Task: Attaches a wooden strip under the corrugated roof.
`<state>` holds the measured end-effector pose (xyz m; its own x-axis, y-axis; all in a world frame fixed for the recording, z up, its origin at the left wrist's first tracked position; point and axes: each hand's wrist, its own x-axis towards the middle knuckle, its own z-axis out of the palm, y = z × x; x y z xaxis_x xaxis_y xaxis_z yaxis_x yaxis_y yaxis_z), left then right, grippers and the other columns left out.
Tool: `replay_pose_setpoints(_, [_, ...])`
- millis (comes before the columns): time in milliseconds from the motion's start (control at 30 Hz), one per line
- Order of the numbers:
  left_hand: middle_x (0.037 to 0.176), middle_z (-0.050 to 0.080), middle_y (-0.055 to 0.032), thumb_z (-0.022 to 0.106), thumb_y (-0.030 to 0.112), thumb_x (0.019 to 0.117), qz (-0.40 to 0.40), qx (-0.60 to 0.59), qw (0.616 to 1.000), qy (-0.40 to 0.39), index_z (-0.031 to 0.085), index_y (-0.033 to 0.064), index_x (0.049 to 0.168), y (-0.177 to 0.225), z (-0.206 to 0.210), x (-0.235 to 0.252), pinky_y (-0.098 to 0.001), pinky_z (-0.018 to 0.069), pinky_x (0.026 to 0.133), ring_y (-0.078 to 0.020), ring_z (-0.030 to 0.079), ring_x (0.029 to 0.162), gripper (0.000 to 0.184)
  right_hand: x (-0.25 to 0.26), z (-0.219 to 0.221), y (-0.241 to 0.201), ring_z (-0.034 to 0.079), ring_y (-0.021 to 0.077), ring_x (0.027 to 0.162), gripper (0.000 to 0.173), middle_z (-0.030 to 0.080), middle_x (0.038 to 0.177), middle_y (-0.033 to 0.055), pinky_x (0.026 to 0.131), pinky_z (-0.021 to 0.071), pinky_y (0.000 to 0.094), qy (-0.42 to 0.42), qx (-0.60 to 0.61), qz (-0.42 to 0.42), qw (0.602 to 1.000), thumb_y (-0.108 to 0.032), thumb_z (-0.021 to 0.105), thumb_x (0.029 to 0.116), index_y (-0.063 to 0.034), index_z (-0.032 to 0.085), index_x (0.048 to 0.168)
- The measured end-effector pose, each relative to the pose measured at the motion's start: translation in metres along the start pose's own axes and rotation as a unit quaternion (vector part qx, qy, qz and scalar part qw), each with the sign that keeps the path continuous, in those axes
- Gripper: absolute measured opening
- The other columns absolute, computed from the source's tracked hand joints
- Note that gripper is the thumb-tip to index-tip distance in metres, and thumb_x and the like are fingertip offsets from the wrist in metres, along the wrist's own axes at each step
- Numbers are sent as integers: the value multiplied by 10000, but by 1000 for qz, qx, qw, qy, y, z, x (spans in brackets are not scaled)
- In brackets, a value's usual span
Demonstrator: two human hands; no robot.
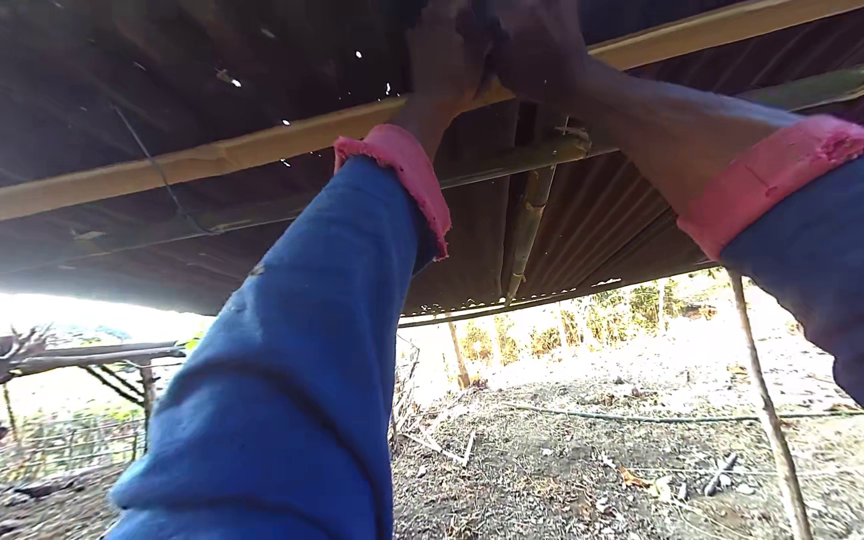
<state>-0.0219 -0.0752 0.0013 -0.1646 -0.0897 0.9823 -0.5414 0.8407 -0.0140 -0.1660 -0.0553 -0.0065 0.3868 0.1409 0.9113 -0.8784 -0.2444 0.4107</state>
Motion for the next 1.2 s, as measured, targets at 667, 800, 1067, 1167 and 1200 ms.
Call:
replay_pose_setpoints(667, [1228,673,-196,674,184,975,21,32,999,17,675,32,1210,7,0,-9,-547,512,988,-333,667,1121,281,31,-38,-33,479,113,610,279,517,831,41,540,427,279,-155,277,375,871,-273,392,1074,-82,593,1041])
replay_pose_setpoints(800, [1137,692,-171,693,138,948,13,-9,1000,13,672,30,1177,3,4,-4,-497,568,901,-280,700,990,254,27,-33,-30,415,89,565,220,477,814,17,496,385,248,-111,297,428,846,-259,416,1068,-109,576,1052])
replay_pose_setpoints(1067, [1284,659,-191,686,230,937,44,86,994,42,672,69,1266,-7,11,6,-586,491,997,-372,627,1194,367,17,-28,-37,567,204,897,267,578,1079,114,747,503,395,-59,322,417,848,-226,500,1063,-37,600,1223])
replay_pose_setpoints(1167, [1280,667,-164,681,280,946,52,104,992,38,671,91,1274,-12,16,5,-576,496,991,-347,631,1198,379,12,-22,-31,454,132,637,213,516,885,43,528,404,301,-58,351,431,829,-266,488,1052,-93,595,1114])
replay_pose_setpoints(1200, [1240,683,-155,678,295,951,49,100,993,40,679,98,1256,-12,14,4,-580,511,958,-337,648,1161,364,13,-21,-30,410,112,556,194,494,809,23,470,368,275,-57,366,436,820,-275,483,1046,-112,588,1048])
